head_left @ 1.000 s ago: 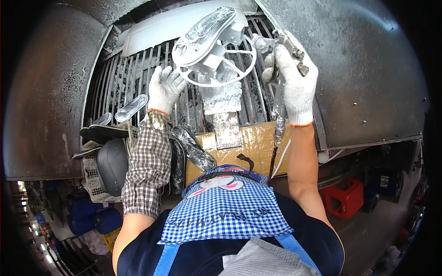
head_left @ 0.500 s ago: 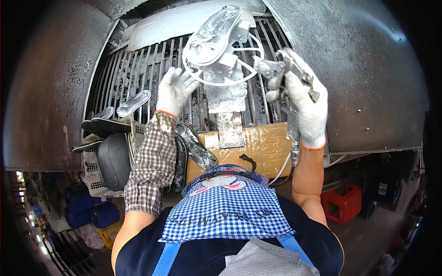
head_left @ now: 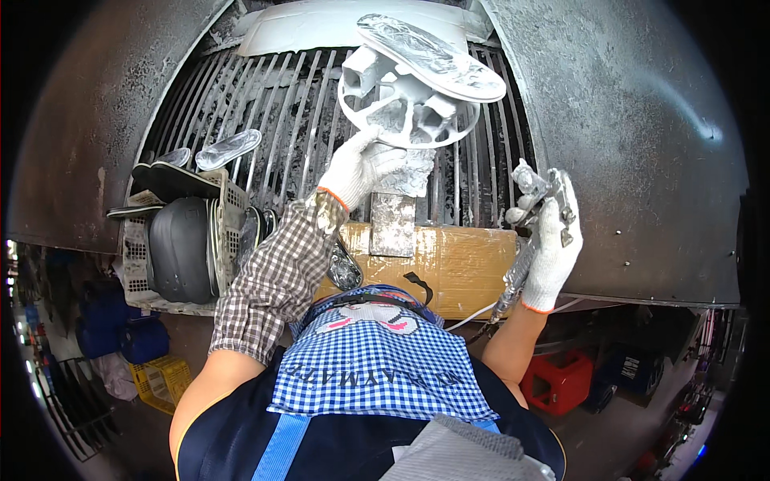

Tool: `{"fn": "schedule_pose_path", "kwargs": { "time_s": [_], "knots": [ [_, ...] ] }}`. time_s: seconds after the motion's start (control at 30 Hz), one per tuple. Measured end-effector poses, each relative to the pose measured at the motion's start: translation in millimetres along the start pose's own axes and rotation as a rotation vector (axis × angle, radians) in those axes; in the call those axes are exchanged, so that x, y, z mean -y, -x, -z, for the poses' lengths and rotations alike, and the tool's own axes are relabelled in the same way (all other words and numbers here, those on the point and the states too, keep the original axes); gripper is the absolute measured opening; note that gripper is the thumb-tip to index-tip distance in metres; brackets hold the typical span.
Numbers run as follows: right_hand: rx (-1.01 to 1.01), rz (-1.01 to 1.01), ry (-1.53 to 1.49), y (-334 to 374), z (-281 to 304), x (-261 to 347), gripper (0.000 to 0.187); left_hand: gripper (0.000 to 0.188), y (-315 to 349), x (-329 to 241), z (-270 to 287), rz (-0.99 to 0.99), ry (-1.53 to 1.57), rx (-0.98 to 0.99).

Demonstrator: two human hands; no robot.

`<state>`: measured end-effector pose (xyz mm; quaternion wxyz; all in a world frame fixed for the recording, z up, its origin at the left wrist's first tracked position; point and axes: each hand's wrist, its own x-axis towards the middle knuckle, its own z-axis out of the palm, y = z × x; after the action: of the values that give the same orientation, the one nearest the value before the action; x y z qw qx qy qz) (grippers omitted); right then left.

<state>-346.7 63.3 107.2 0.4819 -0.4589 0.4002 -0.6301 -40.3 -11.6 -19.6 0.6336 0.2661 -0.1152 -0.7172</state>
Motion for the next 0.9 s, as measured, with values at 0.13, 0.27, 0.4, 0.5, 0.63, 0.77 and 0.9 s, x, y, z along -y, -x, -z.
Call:
{"fn": "schedule_pose_path", "kwargs": {
  "time_s": [0.13, 0.27, 0.4, 0.5, 0.63, 0.77, 0.9],
  "knots": [
    [-0.039, -0.043, 0.005, 9, 5, -3, 0.051, 0.047, -1, 12, -6, -0.013, -0.066, 0.051],
    [-0.056, -0.046, 0.054, 11, 9, -6, 0.048, 0.039, -7, 30, -10, -0.032, -0.025, 0.046],
    [-0.046, -0.017, 0.101, 11, 10, -9, 0.048, 0.033, -12, 37, -10, -0.014, 0.033, 0.026],
    [-0.063, -0.054, 0.041, 13, 10, -10, 0.049, 0.041, -5, 34, -13, 0.039, -0.027, 0.06],
    [-0.084, -0.093, 0.084, 16, 10, -12, 0.051, 0.032, 22, 32, -29, 0.141, -0.21, 0.029],
    [-0.071, -0.084, 0.125, 17, 12, -16, 0.052, 0.03, 30, 30, -64, 0.046, -0.351, -0.009],
    [-0.043, -0.009, 0.207, 19, 13, -23, 0.053, 0.03, 3, 25, -109, -0.213, -0.257, -0.13]
  ]
}}
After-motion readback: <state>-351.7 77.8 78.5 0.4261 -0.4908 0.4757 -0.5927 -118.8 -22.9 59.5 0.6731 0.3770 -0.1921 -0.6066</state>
